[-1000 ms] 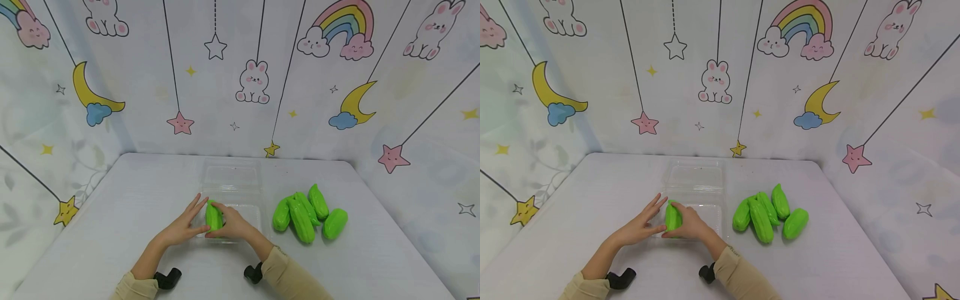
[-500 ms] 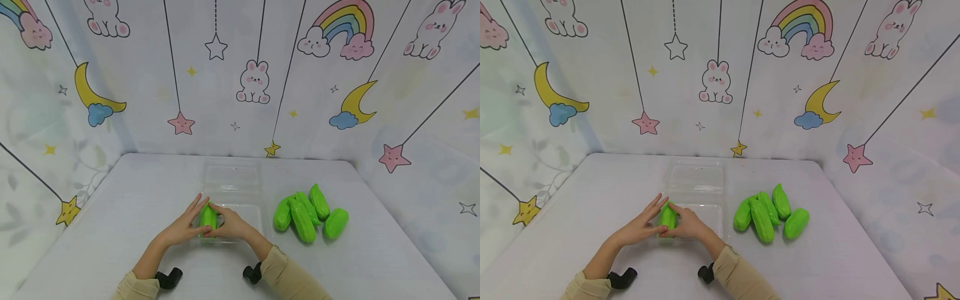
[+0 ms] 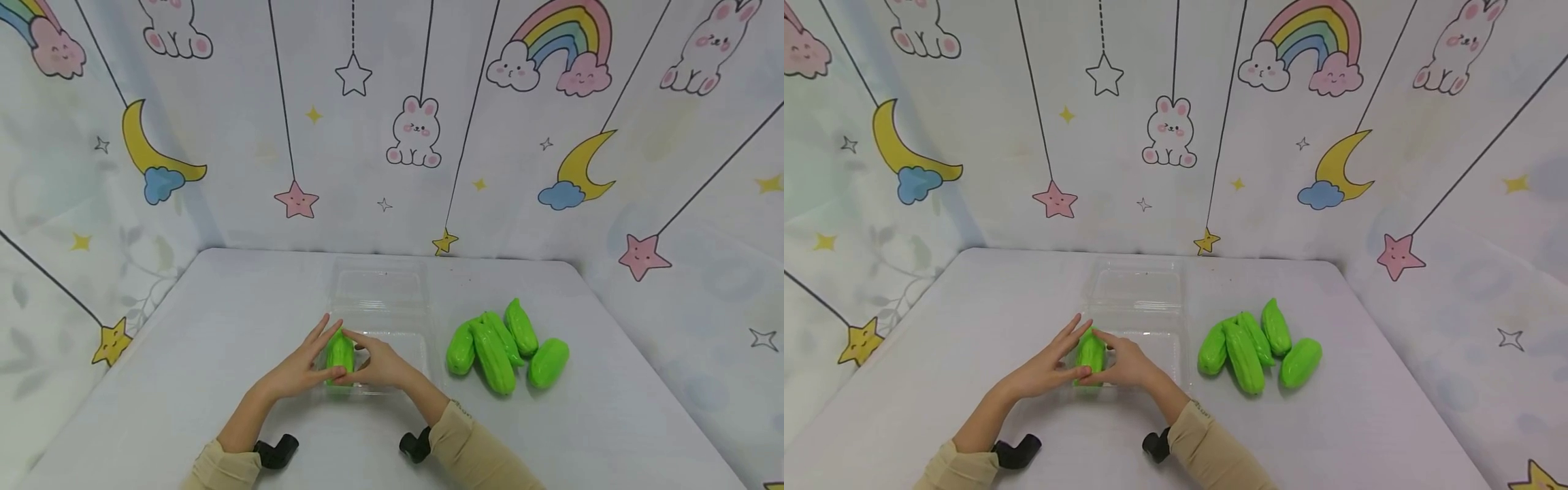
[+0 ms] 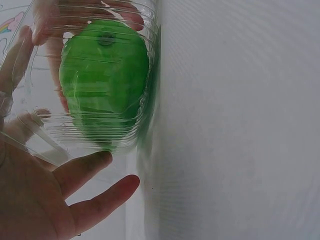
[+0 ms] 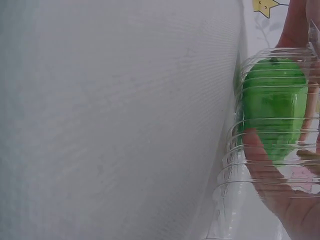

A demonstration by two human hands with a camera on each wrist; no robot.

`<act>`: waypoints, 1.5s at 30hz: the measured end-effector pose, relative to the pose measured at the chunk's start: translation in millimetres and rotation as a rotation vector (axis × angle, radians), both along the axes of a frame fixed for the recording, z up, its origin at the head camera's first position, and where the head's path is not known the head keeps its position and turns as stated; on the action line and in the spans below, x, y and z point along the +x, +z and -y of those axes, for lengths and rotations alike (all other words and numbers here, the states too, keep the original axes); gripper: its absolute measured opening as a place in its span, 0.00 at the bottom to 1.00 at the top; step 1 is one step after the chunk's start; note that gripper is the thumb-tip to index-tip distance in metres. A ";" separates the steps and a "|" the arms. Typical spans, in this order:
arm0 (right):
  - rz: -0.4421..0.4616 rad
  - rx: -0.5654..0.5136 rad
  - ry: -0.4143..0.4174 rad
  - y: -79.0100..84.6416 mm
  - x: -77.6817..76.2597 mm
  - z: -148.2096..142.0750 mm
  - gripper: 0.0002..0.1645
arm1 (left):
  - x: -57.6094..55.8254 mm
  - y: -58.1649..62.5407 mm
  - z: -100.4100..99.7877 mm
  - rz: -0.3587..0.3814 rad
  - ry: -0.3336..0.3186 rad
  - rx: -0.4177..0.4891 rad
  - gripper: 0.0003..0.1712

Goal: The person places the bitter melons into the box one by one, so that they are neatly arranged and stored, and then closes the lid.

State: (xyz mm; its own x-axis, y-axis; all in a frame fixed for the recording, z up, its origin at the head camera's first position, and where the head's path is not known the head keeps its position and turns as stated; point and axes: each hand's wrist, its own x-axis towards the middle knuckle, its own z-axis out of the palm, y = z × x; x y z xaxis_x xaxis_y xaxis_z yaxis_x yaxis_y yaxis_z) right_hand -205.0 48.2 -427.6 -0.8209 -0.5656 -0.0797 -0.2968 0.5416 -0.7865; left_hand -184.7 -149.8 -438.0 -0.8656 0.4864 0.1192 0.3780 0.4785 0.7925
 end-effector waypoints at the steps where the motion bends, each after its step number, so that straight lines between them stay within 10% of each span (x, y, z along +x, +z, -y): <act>1: -0.004 0.003 0.000 0.1 0.0 -0.2 0.53 | -0.3 -0.3 0.0 -0.002 0.001 -0.002 0.47; 45: -0.194 0.021 -0.008 43.7 -0.7 -62.8 0.57 | -2.4 -0.9 -1.0 0.006 0.017 -0.016 0.48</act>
State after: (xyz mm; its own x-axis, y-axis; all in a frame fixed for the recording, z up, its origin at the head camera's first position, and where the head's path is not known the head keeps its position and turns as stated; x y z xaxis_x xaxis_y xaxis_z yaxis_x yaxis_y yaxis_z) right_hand -205.7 111.0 -384.0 -0.8265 -0.5588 0.0688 -0.4373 0.5601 -0.7036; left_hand -187.0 -148.8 -438.9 -0.8746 0.4730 0.1065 0.3650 0.4976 0.7869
